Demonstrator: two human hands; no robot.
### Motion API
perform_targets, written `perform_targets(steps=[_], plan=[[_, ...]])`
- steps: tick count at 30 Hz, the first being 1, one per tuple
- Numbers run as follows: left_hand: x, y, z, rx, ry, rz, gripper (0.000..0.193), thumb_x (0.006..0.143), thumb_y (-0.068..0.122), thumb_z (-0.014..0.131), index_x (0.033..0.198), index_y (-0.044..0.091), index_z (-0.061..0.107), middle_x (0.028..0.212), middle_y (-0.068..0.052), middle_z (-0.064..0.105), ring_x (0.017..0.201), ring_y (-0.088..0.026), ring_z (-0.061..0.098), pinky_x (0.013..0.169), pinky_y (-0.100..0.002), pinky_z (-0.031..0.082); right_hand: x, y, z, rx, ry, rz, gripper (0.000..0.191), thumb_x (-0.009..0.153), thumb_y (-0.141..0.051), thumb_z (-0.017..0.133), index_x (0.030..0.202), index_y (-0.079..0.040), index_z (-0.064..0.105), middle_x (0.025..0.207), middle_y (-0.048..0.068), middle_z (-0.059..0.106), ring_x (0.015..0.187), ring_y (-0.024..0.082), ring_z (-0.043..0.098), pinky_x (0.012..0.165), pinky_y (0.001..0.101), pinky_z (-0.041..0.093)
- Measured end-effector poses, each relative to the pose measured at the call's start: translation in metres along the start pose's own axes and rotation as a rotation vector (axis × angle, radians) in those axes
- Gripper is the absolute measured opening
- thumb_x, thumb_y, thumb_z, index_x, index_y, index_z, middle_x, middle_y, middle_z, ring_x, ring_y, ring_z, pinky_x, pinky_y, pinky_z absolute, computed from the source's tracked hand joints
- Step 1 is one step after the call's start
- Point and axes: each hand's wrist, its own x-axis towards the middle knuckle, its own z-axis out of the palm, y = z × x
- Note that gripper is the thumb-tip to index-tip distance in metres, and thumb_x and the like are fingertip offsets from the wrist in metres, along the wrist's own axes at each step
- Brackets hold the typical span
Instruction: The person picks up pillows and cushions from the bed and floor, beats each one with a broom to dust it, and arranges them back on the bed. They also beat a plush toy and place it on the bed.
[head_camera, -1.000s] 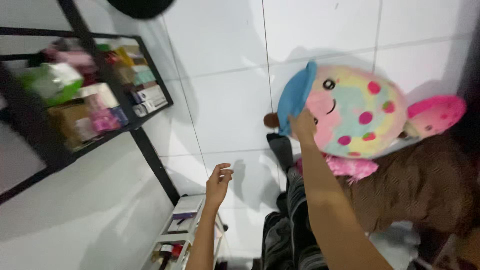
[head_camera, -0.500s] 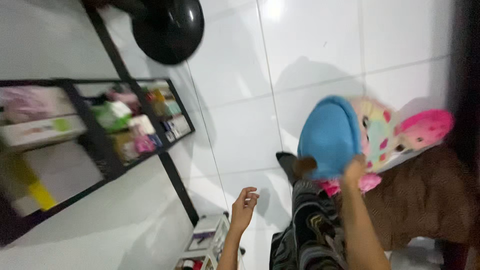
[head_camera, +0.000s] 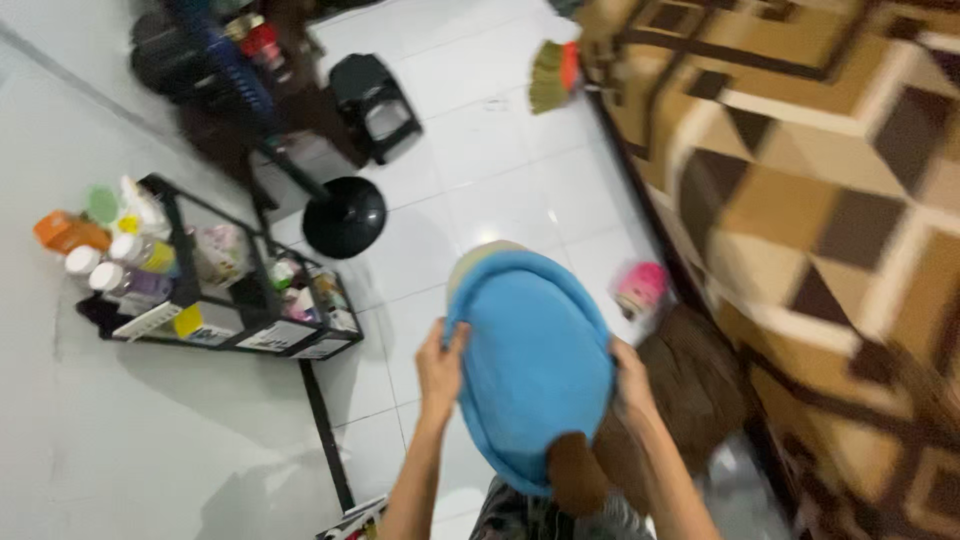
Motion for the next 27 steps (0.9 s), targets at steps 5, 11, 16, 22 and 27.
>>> perform_targets(steps=[5, 11, 16, 22, 27], plan=[[-0.109, -0.005, 0.002, -0.704, -0.200, 0.078, 0.027, 0.104, 0.026, 0.062, 0.103, -0.001, 0.065, 0.090, 0.001, 0.063, 0.081, -0.009, 0.053, 0.073, -0.027, 0.047, -0.085, -0.018, -0.053, -0.740, 0.040, -0.214, 0.047, 0.100, -0.041, 0.047, 0.135, -0.011, 0.056, 0.125, 0.014, 0.066, 0.114, 0.027, 0.064, 0.099, 0.0409, 0.049], [-0.204, -0.017, 0.068, -0.770, -0.255, -0.096, 0.034, 0.102, 0.030, 0.058, 0.105, -0.001, 0.070, 0.096, -0.003, 0.071, 0.085, -0.010, 0.061, 0.077, -0.026, 0.051, -0.140, -0.019, -0.191, -0.839, 0.133, -0.230, 0.039, 0.094, -0.038, 0.065, 0.121, -0.010, 0.062, 0.117, 0.015, 0.073, 0.109, 0.027, 0.069, 0.096, 0.0387, 0.052], [-0.252, -0.031, 0.129, -0.672, -0.233, -0.081, 0.041, 0.101, 0.036, 0.066, 0.104, -0.005, 0.069, 0.091, -0.004, 0.066, 0.080, -0.012, 0.055, 0.071, -0.028, 0.047, -0.154, -0.023, -0.338, -0.793, 0.230, -0.191, 0.047, 0.089, -0.034, 0.073, 0.124, -0.007, 0.059, 0.112, 0.016, 0.074, 0.101, 0.025, 0.071, 0.088, 0.0376, 0.056], [-0.334, -0.044, 0.232, -0.430, -0.147, -0.019, 0.036, 0.100, 0.038, 0.066, 0.101, 0.003, 0.070, 0.082, 0.003, 0.057, 0.072, -0.008, 0.044, 0.063, -0.027, 0.038, -0.166, -0.042, -0.572, -0.542, 0.413, 0.009, 0.050, 0.090, -0.030, 0.070, 0.131, -0.006, 0.054, 0.116, 0.011, 0.068, 0.094, 0.021, 0.063, 0.075, 0.0397, 0.054], [-0.412, -0.052, 0.341, -0.426, -0.056, -0.170, 0.037, 0.103, 0.035, 0.067, 0.079, 0.012, 0.049, 0.072, 0.005, 0.039, 0.065, -0.009, 0.035, 0.058, -0.029, 0.036, -0.174, -0.059, -0.755, -0.877, 0.692, 0.070, 0.060, 0.088, -0.029, 0.078, 0.137, -0.001, 0.056, 0.125, 0.022, 0.067, 0.115, 0.032, 0.063, 0.098, 0.0422, 0.051]])
